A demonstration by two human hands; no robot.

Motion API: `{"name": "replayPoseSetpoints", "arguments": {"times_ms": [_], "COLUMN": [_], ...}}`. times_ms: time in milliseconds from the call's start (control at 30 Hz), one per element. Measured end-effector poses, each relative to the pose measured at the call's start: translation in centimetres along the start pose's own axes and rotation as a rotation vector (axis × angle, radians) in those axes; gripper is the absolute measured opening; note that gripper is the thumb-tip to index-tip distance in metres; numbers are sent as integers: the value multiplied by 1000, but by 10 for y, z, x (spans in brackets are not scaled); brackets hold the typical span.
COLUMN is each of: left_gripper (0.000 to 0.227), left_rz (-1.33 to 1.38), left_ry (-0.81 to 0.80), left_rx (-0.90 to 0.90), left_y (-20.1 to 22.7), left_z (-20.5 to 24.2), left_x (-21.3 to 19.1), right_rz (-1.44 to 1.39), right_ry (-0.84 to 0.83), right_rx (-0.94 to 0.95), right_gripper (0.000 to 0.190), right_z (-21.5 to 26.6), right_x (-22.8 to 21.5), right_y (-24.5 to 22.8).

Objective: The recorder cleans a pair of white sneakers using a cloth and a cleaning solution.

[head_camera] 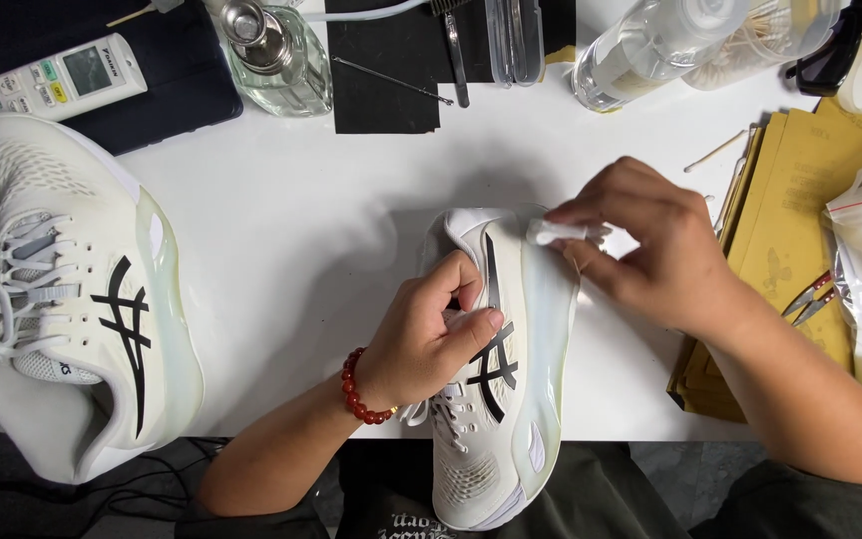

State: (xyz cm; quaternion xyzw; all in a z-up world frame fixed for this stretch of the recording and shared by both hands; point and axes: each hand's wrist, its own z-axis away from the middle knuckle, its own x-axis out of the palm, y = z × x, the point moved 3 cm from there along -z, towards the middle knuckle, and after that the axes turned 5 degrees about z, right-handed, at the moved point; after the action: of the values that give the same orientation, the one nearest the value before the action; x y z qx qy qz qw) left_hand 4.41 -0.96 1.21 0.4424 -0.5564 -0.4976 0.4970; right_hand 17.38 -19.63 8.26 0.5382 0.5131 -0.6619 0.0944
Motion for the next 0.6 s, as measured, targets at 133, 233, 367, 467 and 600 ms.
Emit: {"name": "replayPoseSetpoints", "arguments": {"times_ms": [133,233,367,467,600], "left_gripper": [29,28,28,28,29], "left_rz": [15,32,-18,-27,14], "left_ry": [20,35,55,61,88], "left_rx": [-15,-60,-5,-10,-13], "left_y": [2,2,6,5,3], "left_z": [-1,0,1,1,3], "left_x": [-1,-1,0,0,1], "right_rz": [88,50,41,109,166], "right_ry": [-46,-55,-78,4,35], "right_rx": [25,-134,-215,-122,-153], "right_gripper": [21,13,21,22,23], "right_z": [-5,4,5,3,20], "right_x": [2,4,7,8,13], "right_y": [-2,-16,-15,-9,-14]}}
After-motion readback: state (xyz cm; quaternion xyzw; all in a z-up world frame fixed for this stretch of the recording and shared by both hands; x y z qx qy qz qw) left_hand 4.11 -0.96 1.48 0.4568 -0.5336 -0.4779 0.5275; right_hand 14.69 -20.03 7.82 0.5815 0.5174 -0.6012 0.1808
